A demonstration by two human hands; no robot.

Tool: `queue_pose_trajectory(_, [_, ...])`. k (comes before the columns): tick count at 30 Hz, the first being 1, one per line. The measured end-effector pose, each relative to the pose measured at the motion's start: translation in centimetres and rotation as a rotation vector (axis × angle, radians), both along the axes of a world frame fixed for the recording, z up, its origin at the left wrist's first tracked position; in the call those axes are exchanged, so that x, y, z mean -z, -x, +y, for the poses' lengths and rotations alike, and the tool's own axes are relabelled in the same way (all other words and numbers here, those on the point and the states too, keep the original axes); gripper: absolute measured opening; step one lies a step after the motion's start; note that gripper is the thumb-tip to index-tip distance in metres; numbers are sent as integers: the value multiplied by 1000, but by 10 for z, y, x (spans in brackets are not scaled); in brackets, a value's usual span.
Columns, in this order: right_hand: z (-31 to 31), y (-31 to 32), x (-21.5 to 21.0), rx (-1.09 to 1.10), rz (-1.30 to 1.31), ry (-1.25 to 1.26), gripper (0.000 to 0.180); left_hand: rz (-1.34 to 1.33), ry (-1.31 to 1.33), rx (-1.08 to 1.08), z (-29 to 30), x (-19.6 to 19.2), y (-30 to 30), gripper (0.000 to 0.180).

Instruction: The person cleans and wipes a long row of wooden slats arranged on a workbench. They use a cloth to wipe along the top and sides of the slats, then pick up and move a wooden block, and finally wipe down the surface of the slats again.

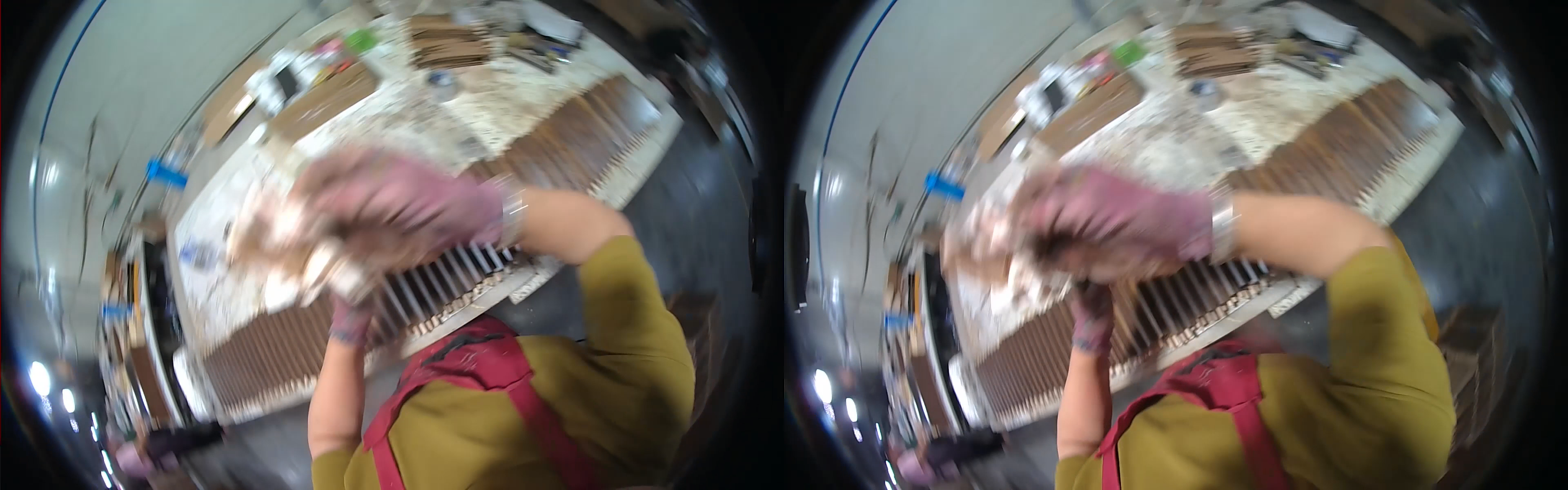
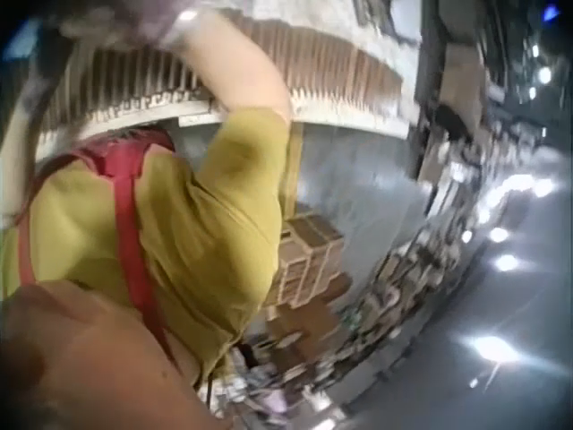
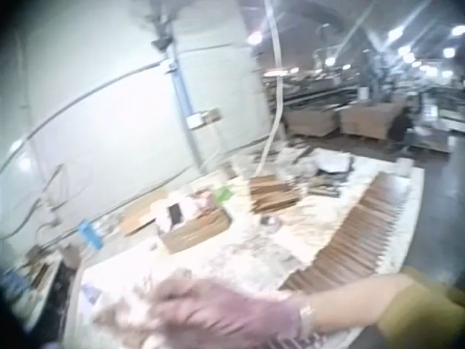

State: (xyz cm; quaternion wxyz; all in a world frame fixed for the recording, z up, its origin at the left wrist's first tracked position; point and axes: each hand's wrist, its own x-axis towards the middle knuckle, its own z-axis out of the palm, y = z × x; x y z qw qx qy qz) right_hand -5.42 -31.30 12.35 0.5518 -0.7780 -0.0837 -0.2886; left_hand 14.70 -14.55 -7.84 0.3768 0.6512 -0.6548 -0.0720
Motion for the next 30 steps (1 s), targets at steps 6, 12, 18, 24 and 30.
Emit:
queue_pose_trajectory(6, [40, -1, 37, 84, 104, -445, 40, 1118, 132, -232, 67, -123, -5, 36])
queue_pose_trajectory(12, [36, 49, 63, 438, 534, -152, 43, 634, 44, -415, 122, -109, -74, 34])
queue_pose_trajectory(18, [-69, 118, 92, 599, 754, 31, 46, -107, -426, -274, 102, -64, -44, 29])
queue_pose_trajectory(24, [-226, 185, 107, 870, 758, 110, 39, -202, -466, -371, 92, -49, -37, 23])
queue_pose_trajectory(30, [-383, 195, 186, 1244, 803, 390, 46, -241, -678, -407, 91, -49, -41, 34])
